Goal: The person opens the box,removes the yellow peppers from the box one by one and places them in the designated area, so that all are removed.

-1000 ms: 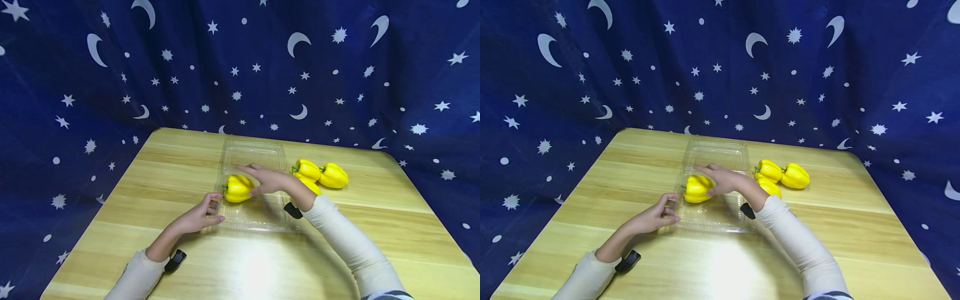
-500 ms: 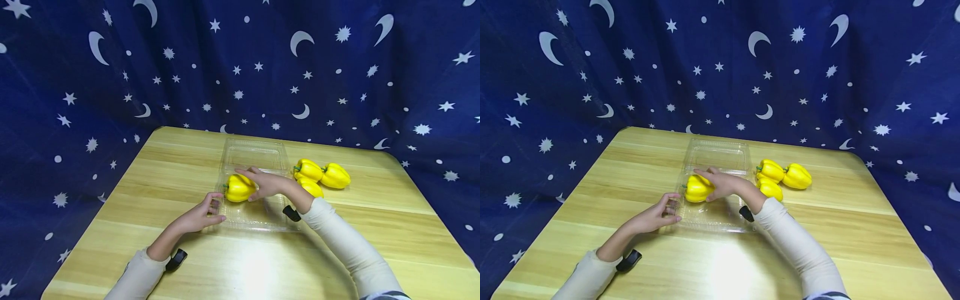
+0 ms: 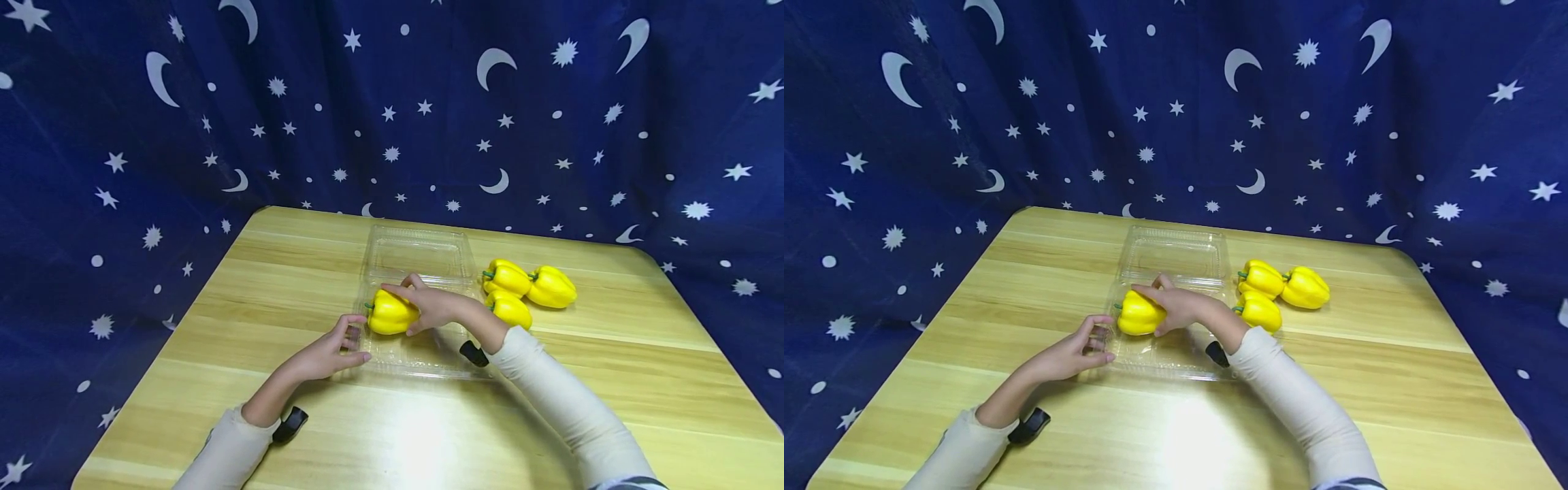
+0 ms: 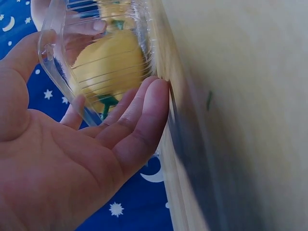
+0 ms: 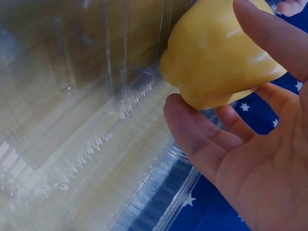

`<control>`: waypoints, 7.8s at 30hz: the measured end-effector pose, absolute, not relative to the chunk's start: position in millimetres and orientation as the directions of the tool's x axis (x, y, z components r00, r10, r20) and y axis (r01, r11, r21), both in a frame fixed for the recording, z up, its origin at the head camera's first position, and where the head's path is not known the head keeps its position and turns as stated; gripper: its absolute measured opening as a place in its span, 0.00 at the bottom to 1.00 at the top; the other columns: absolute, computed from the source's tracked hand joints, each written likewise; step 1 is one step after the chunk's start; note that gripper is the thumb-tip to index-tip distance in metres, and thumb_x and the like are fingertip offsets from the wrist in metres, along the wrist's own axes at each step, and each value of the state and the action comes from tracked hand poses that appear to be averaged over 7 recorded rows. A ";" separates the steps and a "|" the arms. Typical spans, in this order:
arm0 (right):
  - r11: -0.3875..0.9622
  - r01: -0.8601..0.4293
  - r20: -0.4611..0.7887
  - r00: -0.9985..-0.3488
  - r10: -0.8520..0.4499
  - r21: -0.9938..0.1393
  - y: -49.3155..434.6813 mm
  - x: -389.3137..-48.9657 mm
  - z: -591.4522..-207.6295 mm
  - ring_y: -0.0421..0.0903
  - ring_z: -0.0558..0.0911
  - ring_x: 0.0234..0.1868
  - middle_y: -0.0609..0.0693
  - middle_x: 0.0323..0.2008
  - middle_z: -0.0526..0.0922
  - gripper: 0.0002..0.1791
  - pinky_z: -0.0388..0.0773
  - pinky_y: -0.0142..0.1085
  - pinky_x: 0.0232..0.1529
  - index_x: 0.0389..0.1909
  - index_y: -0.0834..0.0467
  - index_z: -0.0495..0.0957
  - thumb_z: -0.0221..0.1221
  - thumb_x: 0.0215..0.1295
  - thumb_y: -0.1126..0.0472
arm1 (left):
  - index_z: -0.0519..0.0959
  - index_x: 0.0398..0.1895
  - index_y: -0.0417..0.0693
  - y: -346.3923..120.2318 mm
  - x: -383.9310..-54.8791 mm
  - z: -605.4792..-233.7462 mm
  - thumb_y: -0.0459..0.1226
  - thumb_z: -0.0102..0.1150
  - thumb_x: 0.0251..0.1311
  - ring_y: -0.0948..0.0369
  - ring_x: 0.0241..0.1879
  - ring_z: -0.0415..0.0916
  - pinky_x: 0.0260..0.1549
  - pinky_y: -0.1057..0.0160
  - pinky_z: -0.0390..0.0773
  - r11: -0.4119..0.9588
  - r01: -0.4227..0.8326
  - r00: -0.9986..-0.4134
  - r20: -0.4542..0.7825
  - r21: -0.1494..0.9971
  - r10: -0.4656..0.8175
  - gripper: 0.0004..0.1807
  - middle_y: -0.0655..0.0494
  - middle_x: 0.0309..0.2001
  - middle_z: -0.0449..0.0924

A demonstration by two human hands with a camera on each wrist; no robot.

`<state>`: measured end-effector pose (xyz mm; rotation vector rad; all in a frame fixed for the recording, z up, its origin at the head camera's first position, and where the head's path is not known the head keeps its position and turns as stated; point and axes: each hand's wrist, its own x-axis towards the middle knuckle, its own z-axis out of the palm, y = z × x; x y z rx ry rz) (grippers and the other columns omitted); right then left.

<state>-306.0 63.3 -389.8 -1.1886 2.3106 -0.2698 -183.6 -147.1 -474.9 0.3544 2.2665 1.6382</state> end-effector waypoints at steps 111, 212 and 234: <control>0.810 -0.522 -0.113 -0.818 -0.564 -0.266 315.0 -305.5 -342.0 0.63 0.70 0.47 0.72 0.51 0.62 0.39 0.70 0.55 0.45 0.65 0.65 0.56 0.60 0.51 0.75 | 0.48 0.65 0.49 -139.4 -178.0 -472.6 0.44 0.56 0.60 0.43 0.57 0.64 0.50 0.48 0.70 0.304 0.044 -0.916 -0.083 0.952 0.393 0.36 0.38 0.63 0.53; 0.813 -0.514 -0.384 -0.717 -0.582 -0.273 149.8 -407.8 -351.6 0.66 0.70 0.56 0.74 0.60 0.63 0.44 0.68 0.52 0.54 0.70 0.64 0.39 0.56 0.60 0.67 | 0.47 0.65 0.47 -141.2 -180.3 -479.7 0.47 0.56 0.59 0.44 0.56 0.65 0.45 0.53 0.74 0.283 0.041 -0.911 -0.081 0.958 0.405 0.38 0.36 0.62 0.56; 0.777 -0.392 -0.078 -0.869 -0.489 -0.493 166.1 -370.8 -337.9 0.60 0.69 0.51 0.63 0.48 0.66 0.54 0.68 0.50 0.54 0.69 0.64 0.30 0.60 0.54 0.72 | 0.47 0.66 0.45 -139.2 -177.3 -476.6 0.46 0.58 0.58 0.42 0.58 0.62 0.51 0.47 0.69 0.301 0.038 -0.914 -0.089 0.953 0.397 0.40 0.40 0.63 0.55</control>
